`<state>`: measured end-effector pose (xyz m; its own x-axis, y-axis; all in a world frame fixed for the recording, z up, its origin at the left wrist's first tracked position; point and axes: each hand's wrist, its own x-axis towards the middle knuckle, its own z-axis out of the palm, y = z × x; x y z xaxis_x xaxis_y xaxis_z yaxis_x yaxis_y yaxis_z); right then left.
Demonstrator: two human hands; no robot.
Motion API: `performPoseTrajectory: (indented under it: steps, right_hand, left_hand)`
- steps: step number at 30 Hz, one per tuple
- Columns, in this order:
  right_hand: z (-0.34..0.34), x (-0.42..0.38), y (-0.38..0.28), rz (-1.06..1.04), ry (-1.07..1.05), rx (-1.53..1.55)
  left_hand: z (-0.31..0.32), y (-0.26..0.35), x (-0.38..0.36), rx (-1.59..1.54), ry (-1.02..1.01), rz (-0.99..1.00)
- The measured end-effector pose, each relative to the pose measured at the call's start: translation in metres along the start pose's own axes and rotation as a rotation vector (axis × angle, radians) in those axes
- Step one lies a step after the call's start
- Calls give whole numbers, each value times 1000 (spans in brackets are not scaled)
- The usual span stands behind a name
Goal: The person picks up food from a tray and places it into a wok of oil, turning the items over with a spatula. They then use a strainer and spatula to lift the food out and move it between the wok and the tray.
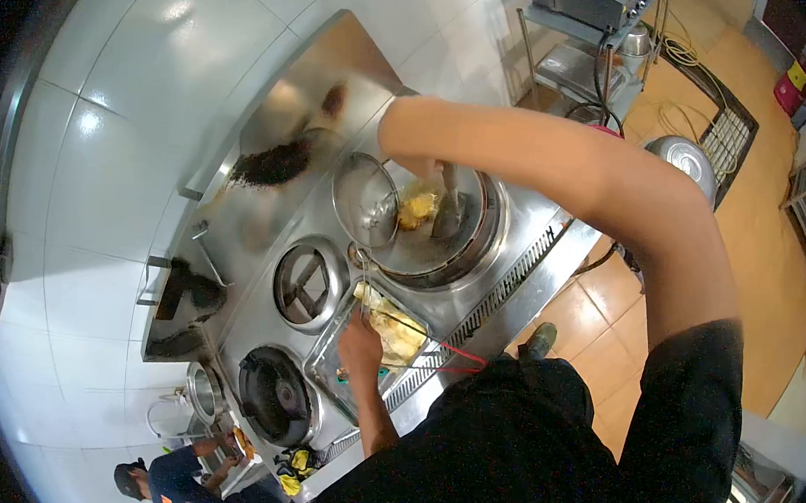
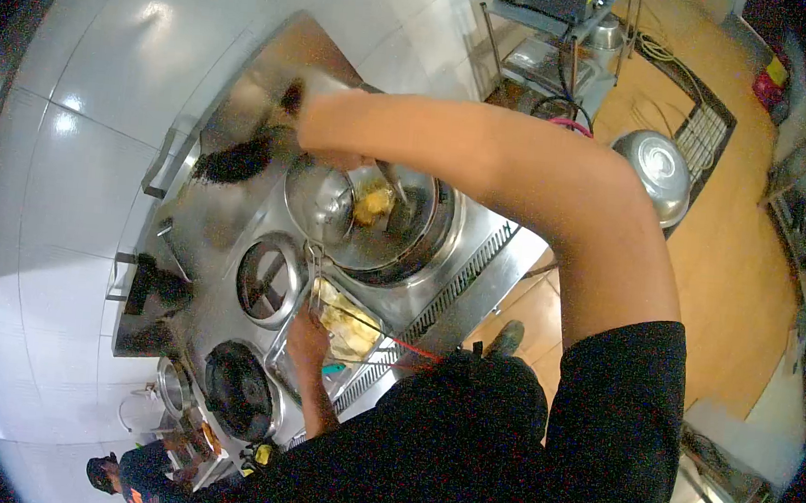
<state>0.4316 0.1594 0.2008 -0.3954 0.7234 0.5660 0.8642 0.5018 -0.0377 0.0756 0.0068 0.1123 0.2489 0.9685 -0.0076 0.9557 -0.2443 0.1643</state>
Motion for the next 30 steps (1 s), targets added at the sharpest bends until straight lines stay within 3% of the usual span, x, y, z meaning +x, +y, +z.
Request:
performPoseTrajectory:
  steps: [2, 5, 9, 11, 15, 18, 20, 23, 30]
  right_hand:
    - [15, -12, 14, -279, -80, -409]
    - [-131, 9, -94, 392, -924, -199]
    - [-127, -2, -118, 389, -940, -247]
    - [-125, -15, -107, 369, -665, -121]
    - [-111, -25, -94, 330, -689, -95]
    - [-104, -28, -92, 290, -852, -204]
    - [-108, -34, -92, 435, -1038, -166]
    - [-95, -71, -82, 474, -882, -144]
    - [-128, -78, -77, 478, -968, -227]
  left_hand:
    - [-1, -1, 3, -26, -15, -34]
    - [-11, 7, 4, 32, -107, -46]
    - [-1, 7, 4, 11, -88, -52]
    - [1, 3, 6, 89, -146, -8]
    - [3, 8, 6, 81, -146, -17]
    - [6, 6, 5, 28, -69, 43]
    - [-2, 15, 3, 13, -95, -15]
    - [-5, 14, 2, 29, -131, -30]
    - [-10, 14, 2, 60, -89, -33]
